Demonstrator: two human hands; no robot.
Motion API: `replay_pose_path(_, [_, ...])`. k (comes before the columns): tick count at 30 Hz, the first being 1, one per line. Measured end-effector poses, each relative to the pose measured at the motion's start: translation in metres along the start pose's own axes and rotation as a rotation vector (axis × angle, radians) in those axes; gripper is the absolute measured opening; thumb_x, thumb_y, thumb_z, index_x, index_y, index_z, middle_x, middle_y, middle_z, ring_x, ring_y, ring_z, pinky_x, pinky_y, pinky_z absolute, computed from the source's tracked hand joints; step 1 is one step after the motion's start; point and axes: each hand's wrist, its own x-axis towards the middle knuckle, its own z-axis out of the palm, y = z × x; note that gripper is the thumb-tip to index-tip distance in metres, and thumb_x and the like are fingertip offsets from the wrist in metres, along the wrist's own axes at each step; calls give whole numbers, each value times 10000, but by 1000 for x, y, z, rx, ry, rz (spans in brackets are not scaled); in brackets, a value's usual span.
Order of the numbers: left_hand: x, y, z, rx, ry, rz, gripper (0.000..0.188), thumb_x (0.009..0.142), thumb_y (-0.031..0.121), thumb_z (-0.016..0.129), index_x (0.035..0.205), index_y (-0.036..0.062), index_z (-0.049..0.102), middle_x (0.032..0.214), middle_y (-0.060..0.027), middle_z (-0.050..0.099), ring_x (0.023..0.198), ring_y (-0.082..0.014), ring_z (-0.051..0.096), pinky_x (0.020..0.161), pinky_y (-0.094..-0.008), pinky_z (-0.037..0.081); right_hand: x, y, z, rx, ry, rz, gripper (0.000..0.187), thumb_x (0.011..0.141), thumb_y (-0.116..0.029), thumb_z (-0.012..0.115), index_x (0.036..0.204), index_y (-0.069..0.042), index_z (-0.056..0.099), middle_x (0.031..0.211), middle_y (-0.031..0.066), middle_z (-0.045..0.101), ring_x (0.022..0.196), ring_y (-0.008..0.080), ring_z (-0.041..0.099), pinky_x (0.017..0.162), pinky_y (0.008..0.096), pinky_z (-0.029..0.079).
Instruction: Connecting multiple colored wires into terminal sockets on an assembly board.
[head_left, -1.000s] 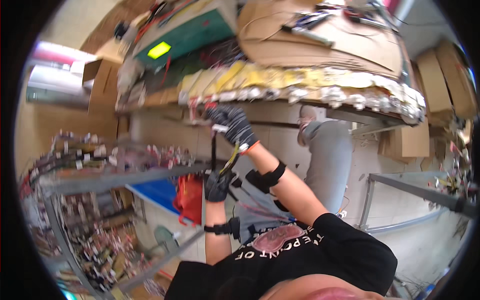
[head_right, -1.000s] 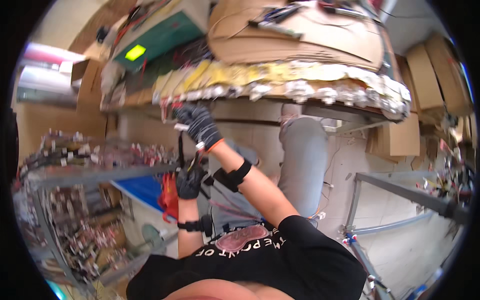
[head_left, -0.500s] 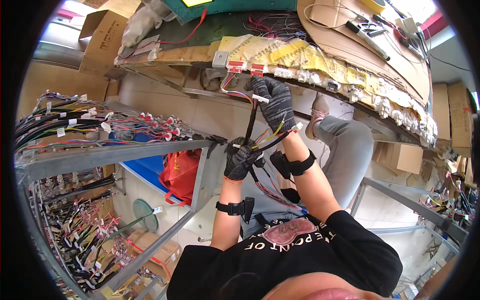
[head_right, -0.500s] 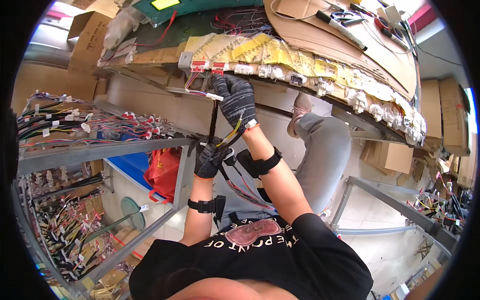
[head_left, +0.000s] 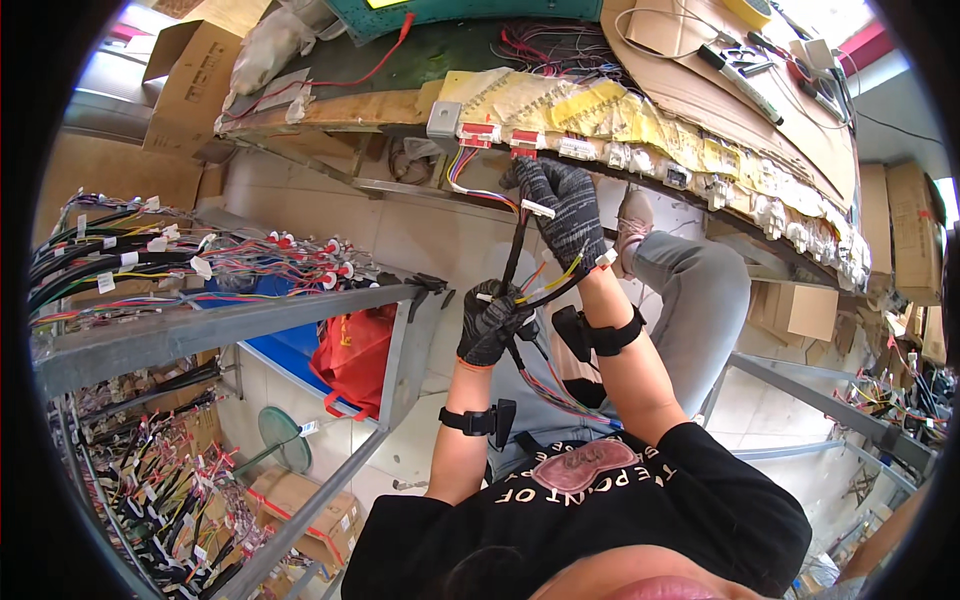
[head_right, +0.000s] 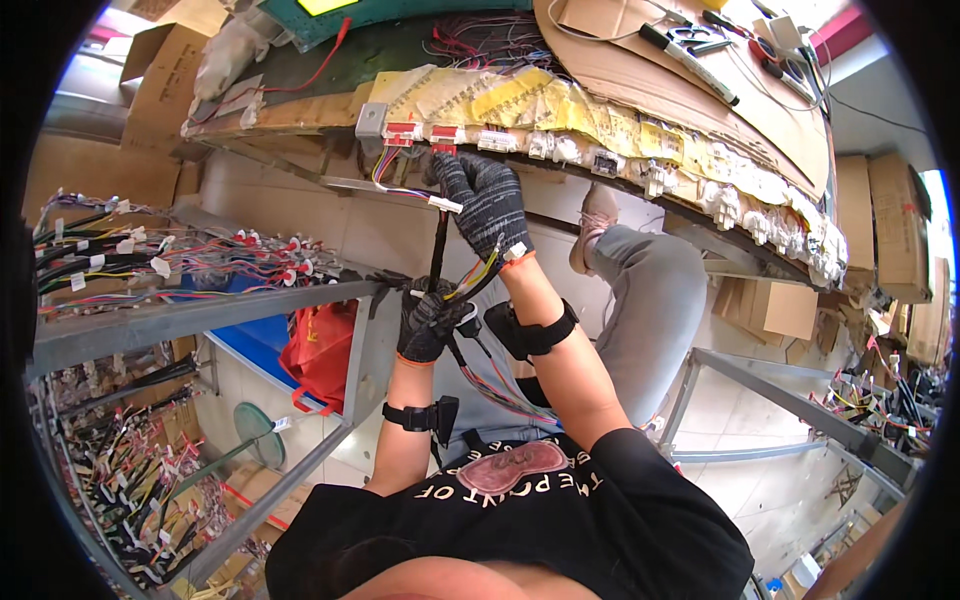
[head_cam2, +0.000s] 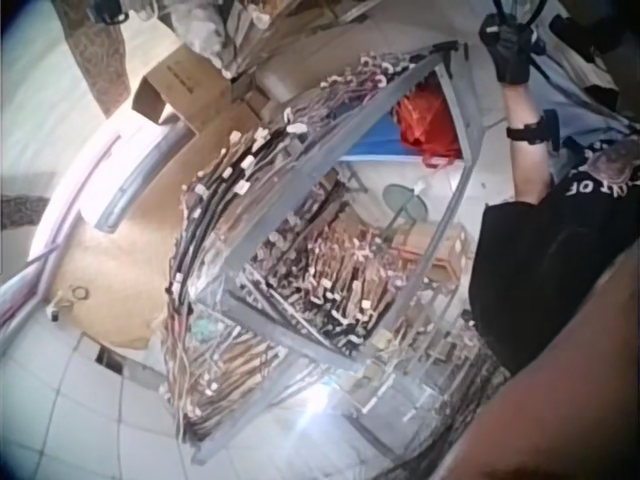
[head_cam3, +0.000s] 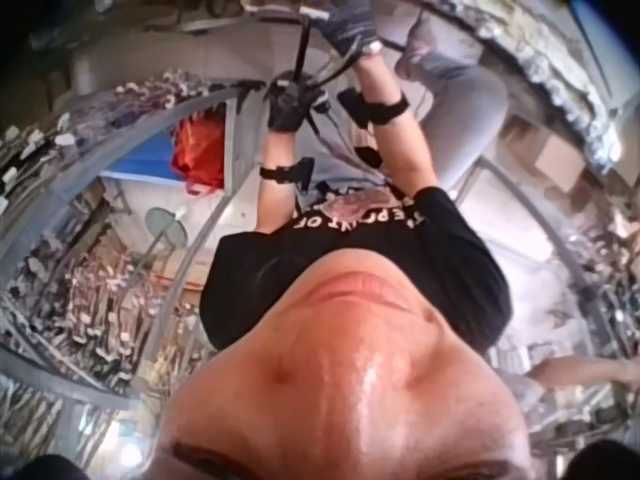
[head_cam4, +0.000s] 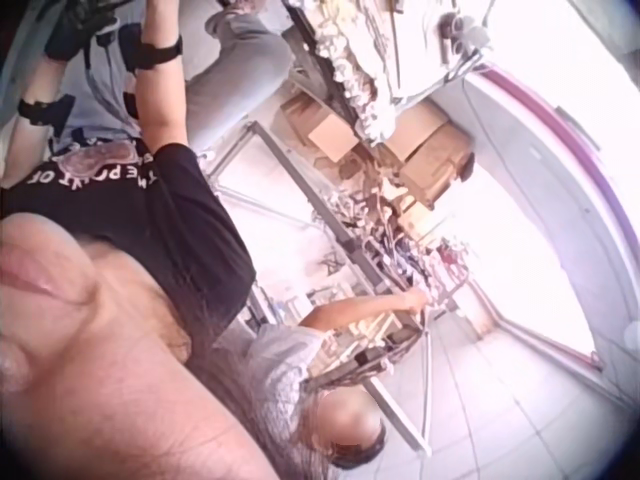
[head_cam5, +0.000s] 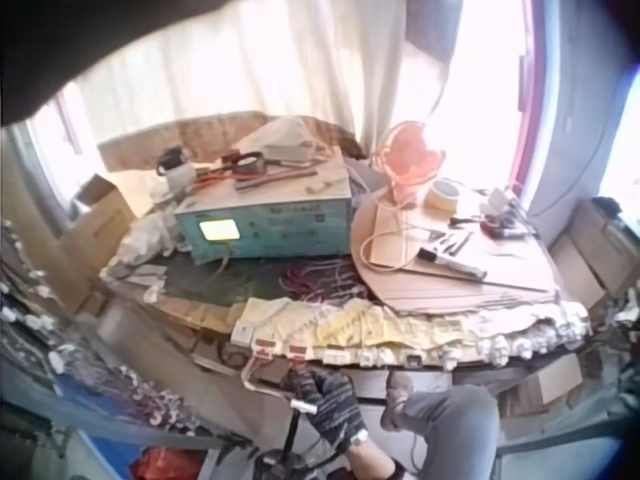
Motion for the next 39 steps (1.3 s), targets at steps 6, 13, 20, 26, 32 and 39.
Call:
replay_pose_path(6, [2,1,2,54,42,-1,329,798,281,753,900,-12,643,746,-106,661,609,-212,656,577,-332,563,2,-3,-1,-57,8,27,325,964,-245,522,860,20,679,685,71,633,570,125,528,555,286,438])
replay_pose_path(13, [3,-2,9,48,90,-23,325,814,277,737,917,-9,621,772,-111,658,632,-205,648,614,-356,570,3,-6,6,87,83,113,260,939,-197,586,929,40,694,724,75,680,606,107,539,572,299,450])
replay_pose_path(20, [-3,-5,14,-71,78,28,270,881,266,659,921,7,596,667,-61,573,578,-147,550,566,-293,481,2,-14,7,149,81,193,256,942,-183,588,890,47,687,664,24,626,599,72,492,554,271,429])
replay_pose_path(26, [2,-12,11,-246,55,-1,167,884,177,650,901,15,610,644,-16,537,534,-118,481,524,-274,418,-4,1,35,138,322,22,276,946,-185,568,807,37,652,592,64,572,541,95,476,517,307,404])
replay_pose_path(32, [6,-15,17,-176,89,3,182,901,205,629,846,38,581,604,5,476,519,-113,448,497,-279,386,3,1,24,113,242,30,227,928,-187,584,867,17,659,642,126,608,515,196,520,542,337,433])
replay_pose_path(39, [6,-1,26,-277,-130,-1,190,909,177,609,782,64,523,541,17,396,463,-98,382,443,-280,328,-33,-23,-36,-160,53,-407,291,836,-78,637,1126,-69,658,967,131,670,907,283,614,811,346,493])
